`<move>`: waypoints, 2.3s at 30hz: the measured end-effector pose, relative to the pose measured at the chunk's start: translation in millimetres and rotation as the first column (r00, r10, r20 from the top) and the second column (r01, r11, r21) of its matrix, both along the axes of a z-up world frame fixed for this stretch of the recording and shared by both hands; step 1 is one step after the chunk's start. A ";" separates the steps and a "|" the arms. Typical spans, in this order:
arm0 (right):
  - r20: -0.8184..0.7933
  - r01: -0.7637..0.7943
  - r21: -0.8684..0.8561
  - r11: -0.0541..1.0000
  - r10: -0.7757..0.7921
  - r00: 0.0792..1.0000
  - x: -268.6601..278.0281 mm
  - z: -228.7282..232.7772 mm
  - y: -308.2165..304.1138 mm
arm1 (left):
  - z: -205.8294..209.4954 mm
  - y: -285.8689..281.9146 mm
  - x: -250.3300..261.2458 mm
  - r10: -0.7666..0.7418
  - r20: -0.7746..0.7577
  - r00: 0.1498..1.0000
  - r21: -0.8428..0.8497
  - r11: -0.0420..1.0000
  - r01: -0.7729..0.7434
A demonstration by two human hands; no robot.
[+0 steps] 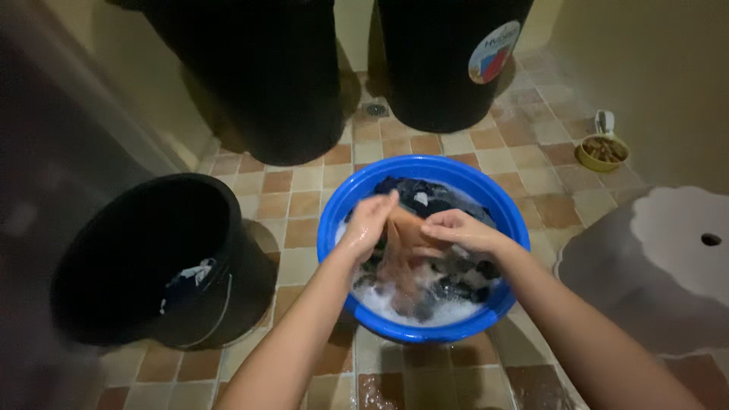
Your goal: The person hand-washes various garments in a blue basin filled with soapy water. They repeatedly submerge, agitate, and wring out different items, including a maroon cloth, a white cloth, a dark garment, and an orange cloth. The person transfers the washed items from the blue basin into a black bucket positioned to the left.
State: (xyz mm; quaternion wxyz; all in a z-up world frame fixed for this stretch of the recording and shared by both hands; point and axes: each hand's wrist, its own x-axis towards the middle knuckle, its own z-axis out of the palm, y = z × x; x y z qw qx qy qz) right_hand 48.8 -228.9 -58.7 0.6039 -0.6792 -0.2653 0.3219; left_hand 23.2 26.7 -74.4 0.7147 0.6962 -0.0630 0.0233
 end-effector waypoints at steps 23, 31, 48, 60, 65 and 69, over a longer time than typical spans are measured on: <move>0.348 0.711 0.379 0.593 -0.803 0.484 56.5 119.6 116.6 | 130.2 -53.8 15.1 -0.128 -0.527 0.840 -0.357 0.931 -0.082; -0.134 0.479 0.128 0.869 -0.463 0.876 38.3 123.4 61.4 | 186.1 -17.9 -15.3 -0.270 -0.097 0.958 -0.589 0.791 0.163; -0.064 0.457 0.595 0.661 -0.528 0.847 -20.5 134.3 101.1 | 41.6 -63.3 32.7 0.068 -0.520 0.852 -0.609 0.670 -0.425; 0.463 0.752 0.367 0.547 -0.809 0.363 30.3 40.3 73.8 | 54.6 -71.4 -5.2 -0.332 -0.477 0.814 -0.555 0.832 0.015; 0.465 0.651 0.373 0.661 -0.741 0.485 46.2 18.7 36.3 | 122.1 -41.0 -14.9 -0.210 -0.239 0.948 -0.507 0.860 0.063; -0.418 0.380 0.364 0.851 -0.215 0.883 14.7 39.6 24.7 | 152.9 -25.1 -18.5 -0.156 -0.100 0.983 -0.624 0.779 0.060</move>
